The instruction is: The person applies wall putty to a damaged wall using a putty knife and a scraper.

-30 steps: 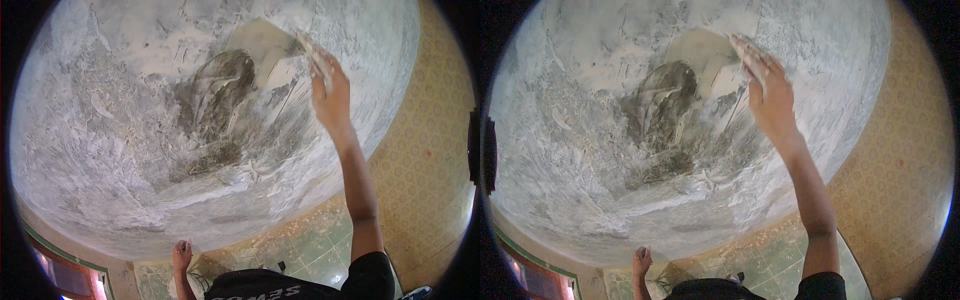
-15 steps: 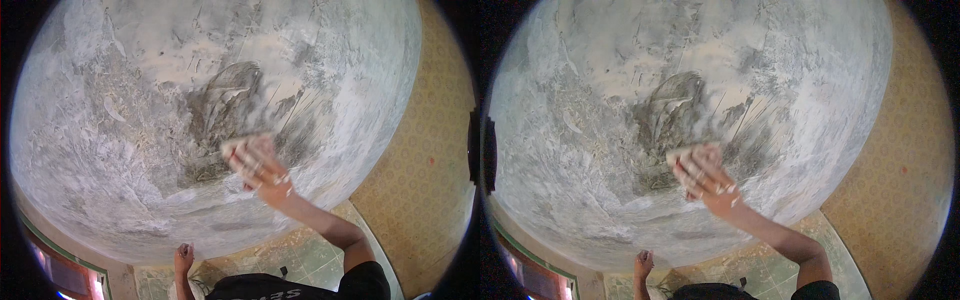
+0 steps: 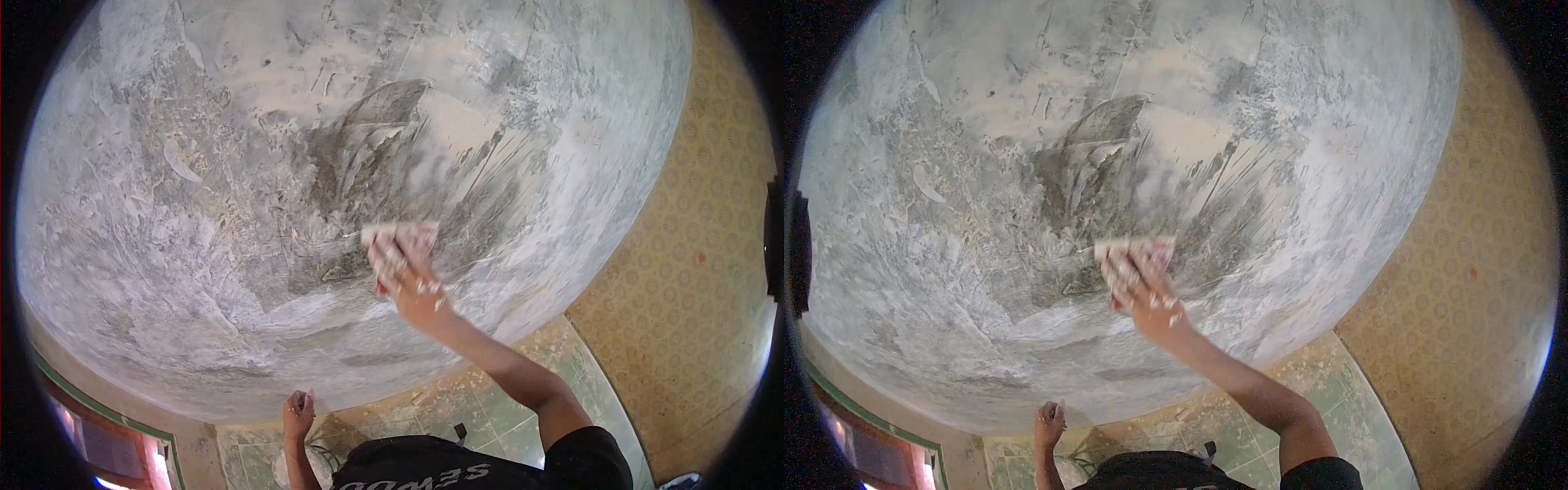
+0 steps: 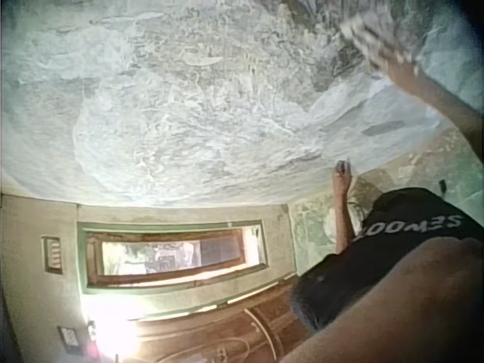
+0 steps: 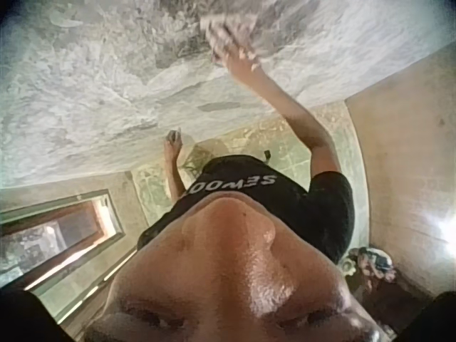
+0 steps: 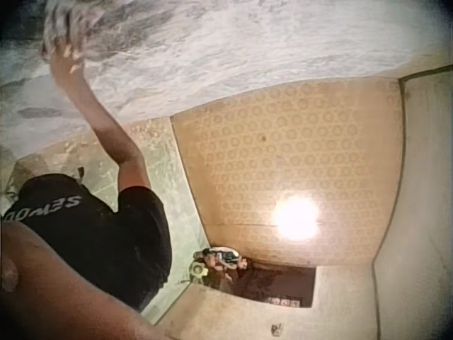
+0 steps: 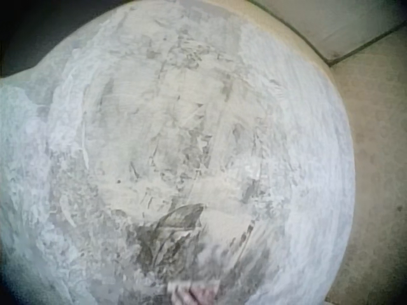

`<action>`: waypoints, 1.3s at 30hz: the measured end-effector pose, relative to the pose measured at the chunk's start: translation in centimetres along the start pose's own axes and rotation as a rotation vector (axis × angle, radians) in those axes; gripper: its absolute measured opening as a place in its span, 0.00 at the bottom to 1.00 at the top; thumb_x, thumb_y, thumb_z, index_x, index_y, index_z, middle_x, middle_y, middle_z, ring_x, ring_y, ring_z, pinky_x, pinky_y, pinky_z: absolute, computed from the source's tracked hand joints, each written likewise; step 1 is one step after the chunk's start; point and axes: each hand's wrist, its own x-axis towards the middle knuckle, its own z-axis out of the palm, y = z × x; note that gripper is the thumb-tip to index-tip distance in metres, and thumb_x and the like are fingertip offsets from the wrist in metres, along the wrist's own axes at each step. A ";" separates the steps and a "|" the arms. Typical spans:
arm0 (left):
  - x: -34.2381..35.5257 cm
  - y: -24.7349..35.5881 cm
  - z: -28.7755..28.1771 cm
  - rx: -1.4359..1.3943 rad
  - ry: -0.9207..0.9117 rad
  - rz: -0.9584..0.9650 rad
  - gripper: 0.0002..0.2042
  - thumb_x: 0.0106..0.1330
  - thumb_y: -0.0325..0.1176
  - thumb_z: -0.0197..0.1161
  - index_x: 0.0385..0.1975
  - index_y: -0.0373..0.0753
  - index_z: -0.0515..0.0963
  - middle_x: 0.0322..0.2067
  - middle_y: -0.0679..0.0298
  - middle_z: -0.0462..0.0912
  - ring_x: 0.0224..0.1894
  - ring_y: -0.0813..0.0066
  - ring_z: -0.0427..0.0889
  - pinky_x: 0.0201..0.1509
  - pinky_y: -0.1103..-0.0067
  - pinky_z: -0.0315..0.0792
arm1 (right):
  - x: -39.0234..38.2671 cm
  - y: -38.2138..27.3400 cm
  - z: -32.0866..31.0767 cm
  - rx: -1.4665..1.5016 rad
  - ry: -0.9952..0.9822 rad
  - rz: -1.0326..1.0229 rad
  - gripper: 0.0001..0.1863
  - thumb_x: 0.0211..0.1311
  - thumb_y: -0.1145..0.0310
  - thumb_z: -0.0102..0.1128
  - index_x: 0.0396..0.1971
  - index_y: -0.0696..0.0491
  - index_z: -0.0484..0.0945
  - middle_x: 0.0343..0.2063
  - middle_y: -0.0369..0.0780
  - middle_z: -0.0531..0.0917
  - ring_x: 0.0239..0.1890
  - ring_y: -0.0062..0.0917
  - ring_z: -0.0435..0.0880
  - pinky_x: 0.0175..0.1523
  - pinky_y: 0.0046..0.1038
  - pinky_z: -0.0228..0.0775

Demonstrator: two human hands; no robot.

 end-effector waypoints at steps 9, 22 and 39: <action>0.9 0.0 -0.9 0.073 0.002 -0.015 0.16 0.70 0.39 0.57 0.25 0.32 0.73 0.15 0.60 0.74 0.15 0.73 0.76 0.22 0.75 0.69 | 6.9 8.8 -11.2 -0.003 0.305 0.180 0.25 0.69 0.72 0.40 0.67 0.55 0.61 0.67 0.50 0.62 0.68 0.45 0.61 0.71 0.43 0.53; 1.4 2.1 2.3 -0.002 -0.103 0.072 0.15 0.70 0.40 0.58 0.28 0.33 0.75 0.16 0.63 0.74 0.17 0.79 0.71 0.21 0.77 0.65 | -0.7 2.7 -3.5 0.102 0.092 0.195 0.25 0.63 0.78 0.50 0.62 0.52 0.71 0.65 0.42 0.68 0.69 0.41 0.62 0.71 0.43 0.58; -0.3 2.6 6.1 0.055 -0.246 -0.025 0.16 0.71 0.39 0.58 0.26 0.32 0.71 0.16 0.65 0.70 0.20 0.78 0.69 0.27 0.76 0.65 | -14.1 1.1 -0.7 -0.031 0.353 0.634 0.32 0.54 0.85 0.65 0.60 0.63 0.63 0.59 0.46 0.70 0.56 0.25 0.76 0.55 0.23 0.77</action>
